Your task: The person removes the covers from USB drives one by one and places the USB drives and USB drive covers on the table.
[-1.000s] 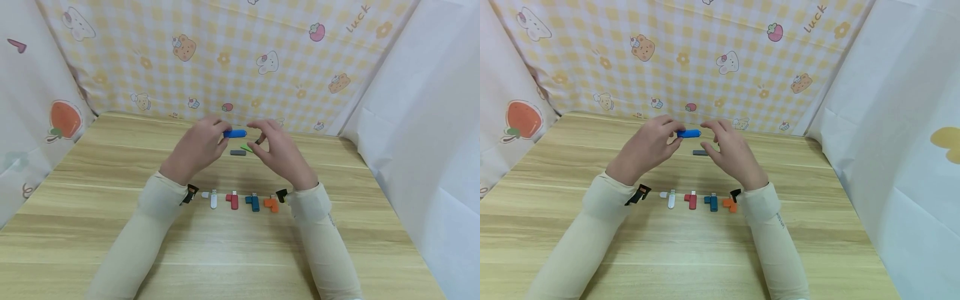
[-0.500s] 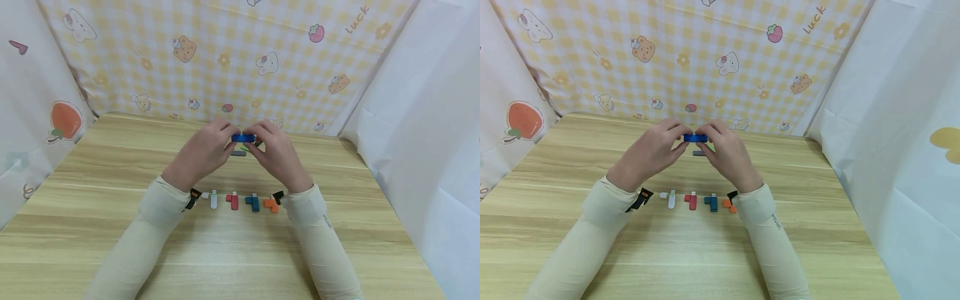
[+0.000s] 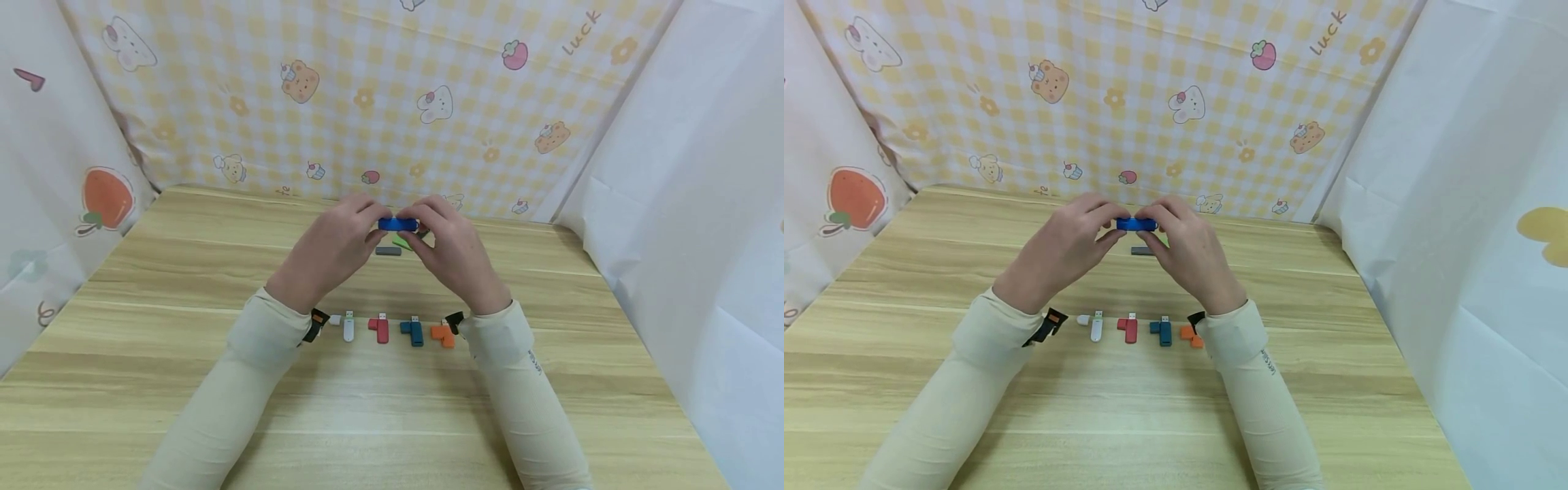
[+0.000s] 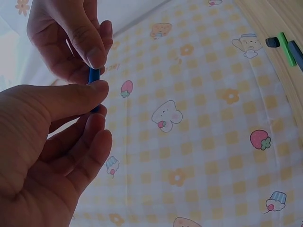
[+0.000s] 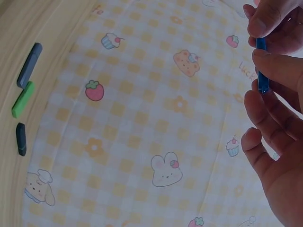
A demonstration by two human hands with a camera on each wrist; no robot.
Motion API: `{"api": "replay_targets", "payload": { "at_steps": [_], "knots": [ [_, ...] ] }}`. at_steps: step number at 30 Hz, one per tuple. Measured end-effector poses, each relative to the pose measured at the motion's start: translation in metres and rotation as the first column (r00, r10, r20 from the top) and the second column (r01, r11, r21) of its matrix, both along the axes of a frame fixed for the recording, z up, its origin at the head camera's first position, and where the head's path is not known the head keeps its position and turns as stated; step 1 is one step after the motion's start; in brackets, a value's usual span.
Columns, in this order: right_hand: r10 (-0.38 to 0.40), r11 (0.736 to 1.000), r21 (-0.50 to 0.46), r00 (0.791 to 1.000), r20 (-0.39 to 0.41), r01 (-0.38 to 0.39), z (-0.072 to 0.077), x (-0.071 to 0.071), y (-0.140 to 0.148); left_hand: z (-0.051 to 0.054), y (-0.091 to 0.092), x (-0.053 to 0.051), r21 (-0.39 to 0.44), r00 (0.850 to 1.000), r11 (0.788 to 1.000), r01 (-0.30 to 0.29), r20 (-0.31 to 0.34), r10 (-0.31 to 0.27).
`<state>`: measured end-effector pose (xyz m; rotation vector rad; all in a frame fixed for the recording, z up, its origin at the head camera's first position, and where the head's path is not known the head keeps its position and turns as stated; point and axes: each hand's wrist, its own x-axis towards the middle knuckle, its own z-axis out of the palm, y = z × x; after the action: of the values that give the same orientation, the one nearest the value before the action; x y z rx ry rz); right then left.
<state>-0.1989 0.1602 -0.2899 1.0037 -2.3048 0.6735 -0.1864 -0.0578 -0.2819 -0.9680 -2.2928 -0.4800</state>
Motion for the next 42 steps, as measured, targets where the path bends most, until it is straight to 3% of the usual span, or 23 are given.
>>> {"api": "replay_targets", "payload": {
  "at_steps": [12, 30, 42],
  "knots": [
    [0.017, 1.0, -0.004, 1.0, -0.013, -0.018, 0.0, -0.001, -0.001, 0.0, -0.003, 0.0, 0.031, 1.0, 1.0, 0.003, 0.012, -0.004],
    [0.023, 1.0, 0.019, 1.0, -0.011, -0.023, 0.002, -0.003, 0.006, -0.001, -0.002, -0.002, 0.06, 0.997, 0.997, 0.05, 0.059, -0.053],
    [0.005, 1.0, 0.026, 1.0, 0.023, -0.006, 0.004, -0.002, 0.009, 0.0, -0.005, -0.002, 0.07, 0.996, 0.997, 0.033, 0.085, -0.038]
  ]
}}
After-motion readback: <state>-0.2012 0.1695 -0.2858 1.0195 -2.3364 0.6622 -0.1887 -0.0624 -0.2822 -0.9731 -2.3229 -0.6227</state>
